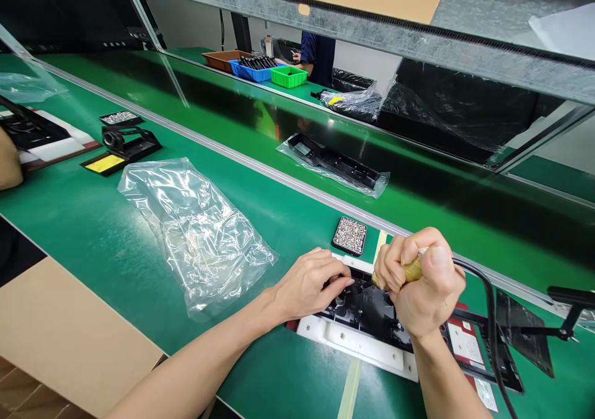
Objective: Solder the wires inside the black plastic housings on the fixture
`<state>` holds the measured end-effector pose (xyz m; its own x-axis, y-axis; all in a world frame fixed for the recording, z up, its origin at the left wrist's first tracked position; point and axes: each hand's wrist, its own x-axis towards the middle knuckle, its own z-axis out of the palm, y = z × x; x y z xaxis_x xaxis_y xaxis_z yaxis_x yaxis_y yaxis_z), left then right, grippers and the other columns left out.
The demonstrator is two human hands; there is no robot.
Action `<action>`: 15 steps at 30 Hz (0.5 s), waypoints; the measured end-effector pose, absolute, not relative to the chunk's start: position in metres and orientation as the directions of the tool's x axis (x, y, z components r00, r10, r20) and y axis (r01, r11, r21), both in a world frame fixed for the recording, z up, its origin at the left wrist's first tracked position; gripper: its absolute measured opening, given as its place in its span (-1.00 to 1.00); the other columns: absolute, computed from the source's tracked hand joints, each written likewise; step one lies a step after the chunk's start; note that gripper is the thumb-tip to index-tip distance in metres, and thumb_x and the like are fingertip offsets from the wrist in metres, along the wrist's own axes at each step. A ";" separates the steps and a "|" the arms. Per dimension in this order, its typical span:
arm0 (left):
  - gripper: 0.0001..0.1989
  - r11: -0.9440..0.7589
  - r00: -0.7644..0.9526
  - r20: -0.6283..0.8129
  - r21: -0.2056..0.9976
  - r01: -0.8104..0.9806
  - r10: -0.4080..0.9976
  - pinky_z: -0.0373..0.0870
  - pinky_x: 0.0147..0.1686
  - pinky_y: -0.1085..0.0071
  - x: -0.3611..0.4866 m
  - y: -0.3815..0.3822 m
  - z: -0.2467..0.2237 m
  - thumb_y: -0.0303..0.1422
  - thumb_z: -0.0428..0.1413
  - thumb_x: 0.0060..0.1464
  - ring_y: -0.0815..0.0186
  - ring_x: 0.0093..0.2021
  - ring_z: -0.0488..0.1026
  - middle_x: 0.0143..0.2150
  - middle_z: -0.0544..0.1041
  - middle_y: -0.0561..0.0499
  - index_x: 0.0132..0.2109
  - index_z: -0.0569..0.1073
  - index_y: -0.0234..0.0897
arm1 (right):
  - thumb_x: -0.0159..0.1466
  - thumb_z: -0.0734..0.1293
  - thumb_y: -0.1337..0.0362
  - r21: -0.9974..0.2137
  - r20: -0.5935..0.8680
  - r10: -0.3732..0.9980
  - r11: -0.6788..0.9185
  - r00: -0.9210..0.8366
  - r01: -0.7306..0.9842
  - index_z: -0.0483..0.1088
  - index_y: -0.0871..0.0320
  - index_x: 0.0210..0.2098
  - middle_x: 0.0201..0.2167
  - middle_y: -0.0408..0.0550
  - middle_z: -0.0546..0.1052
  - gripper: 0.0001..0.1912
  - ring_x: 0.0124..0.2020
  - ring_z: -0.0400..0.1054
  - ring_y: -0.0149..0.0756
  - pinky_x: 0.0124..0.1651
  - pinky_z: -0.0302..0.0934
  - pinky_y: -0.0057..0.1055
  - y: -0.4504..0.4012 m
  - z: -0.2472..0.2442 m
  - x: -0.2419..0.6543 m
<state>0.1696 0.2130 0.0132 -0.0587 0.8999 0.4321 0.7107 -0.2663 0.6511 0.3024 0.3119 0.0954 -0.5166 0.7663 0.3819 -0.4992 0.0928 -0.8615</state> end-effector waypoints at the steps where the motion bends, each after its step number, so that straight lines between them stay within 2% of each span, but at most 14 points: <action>1: -0.84 -0.266 -0.057 0.430 0.651 0.711 0.901 0.21 -0.19 0.29 0.169 0.213 0.013 -0.34 0.08 0.40 0.32 -0.31 0.42 -0.36 0.52 0.06 -0.18 0.48 -0.29 | 0.40 0.22 0.14 -0.863 0.381 0.755 0.084 -0.533 -0.498 0.26 0.12 -0.44 -0.70 -0.27 0.18 -0.69 -0.71 0.00 -0.49 -0.66 0.01 -0.52 0.313 0.096 0.304; 9: -0.84 -0.259 -0.060 0.429 0.644 0.720 0.901 0.21 -0.19 0.28 0.168 0.211 0.010 -0.34 0.07 0.40 0.31 -0.31 0.43 -0.35 0.54 0.04 -0.17 0.49 -0.29 | 0.35 0.23 0.06 -0.892 0.307 0.577 -0.102 -0.757 -0.440 0.28 0.11 -0.45 -0.65 -0.24 0.26 -0.68 -0.65 0.14 -0.42 -0.54 0.23 -0.39 0.331 0.103 0.315; 15: -0.86 -0.251 -0.067 0.421 0.654 0.714 0.904 0.21 -0.19 0.29 0.168 0.210 0.008 -0.35 0.09 0.38 0.31 -0.33 0.38 -0.37 0.52 0.06 -0.17 0.47 -0.28 | 0.34 0.25 0.04 -0.908 0.277 0.527 -0.131 -0.804 -0.398 0.20 0.12 -0.52 -0.69 -0.27 0.16 -0.61 -0.68 0.08 -0.45 -0.52 0.20 -0.39 0.334 0.100 0.321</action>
<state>0.1682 0.2099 0.0077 -0.0673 0.9044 0.4213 0.7137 -0.2514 0.6538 0.3214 0.3343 0.0995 -0.8036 0.5271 0.2766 -0.3984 -0.1311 -0.9078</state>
